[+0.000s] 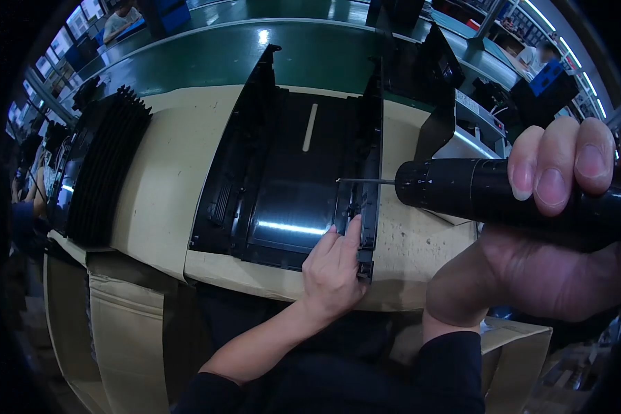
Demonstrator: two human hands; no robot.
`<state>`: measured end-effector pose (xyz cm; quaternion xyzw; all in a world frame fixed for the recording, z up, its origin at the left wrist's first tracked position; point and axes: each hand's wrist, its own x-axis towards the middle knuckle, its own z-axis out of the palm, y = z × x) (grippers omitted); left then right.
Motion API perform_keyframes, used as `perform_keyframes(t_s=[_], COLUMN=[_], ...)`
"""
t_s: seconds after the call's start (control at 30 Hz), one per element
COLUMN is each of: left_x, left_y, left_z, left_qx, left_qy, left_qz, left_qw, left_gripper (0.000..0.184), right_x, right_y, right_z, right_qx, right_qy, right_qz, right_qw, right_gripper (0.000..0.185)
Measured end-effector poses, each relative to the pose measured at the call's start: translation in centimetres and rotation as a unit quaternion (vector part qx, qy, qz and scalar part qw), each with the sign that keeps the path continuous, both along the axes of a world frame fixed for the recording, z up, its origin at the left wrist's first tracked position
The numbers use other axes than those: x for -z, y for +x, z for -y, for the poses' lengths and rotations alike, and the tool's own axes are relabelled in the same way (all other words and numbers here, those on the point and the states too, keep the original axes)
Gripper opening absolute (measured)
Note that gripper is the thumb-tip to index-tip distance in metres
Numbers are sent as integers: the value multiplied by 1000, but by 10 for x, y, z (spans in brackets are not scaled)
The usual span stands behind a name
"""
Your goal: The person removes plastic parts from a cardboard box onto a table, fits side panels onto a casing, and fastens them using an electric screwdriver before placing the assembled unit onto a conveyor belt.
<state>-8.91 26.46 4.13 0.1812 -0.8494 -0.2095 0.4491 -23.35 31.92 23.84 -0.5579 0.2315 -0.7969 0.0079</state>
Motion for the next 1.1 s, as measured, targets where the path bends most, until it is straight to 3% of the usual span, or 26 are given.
perform_keyframes(t_s=[0.13,0.2,0.37,0.47,0.57,0.63,0.7,0.77,0.87,1.0,1.1], left_x=[-3,-3,-2,1,2,2,2,4,4,4,3], left_y=[0,3,11,11,12,12,13,12,12,14,20], left_z=[1,2,0,0,1,0,1,1,0,1,7], left_qx=[-7,1,-1,-2,4,10,2,-1,-3,12,36], left_qy=[16,42,27,33,32,32,24,26,27,37,58], left_qz=[0,12,32,34,34,41,41,38,36,39,55], left_qw=[1000,999,999,999,999,999,999,999,999,998,996], left_gripper=[59,72,72,73,73,73,73,73,74,77,74], right_x=[0,0,0,-3,-5,5,16,19,21,24,26], right_y=[0,0,0,0,1,18,21,28,27,29,16], right_z=[-1,-1,-1,-1,6,22,35,38,45,54,60], right_qx=[-3,-1,1,-26,-38,35,-23,19,87,64,19], right_qy=[6,12,18,57,203,203,157,148,144,140,137], right_qz=[-2,-11,-30,-25,-58,-110,-97,-35,-83,-36,-85], right_qw=[1000,1000,999,998,977,972,983,988,982,987,987], right_gripper=[38,39,40,44,43,39,36,37,37,36,36])
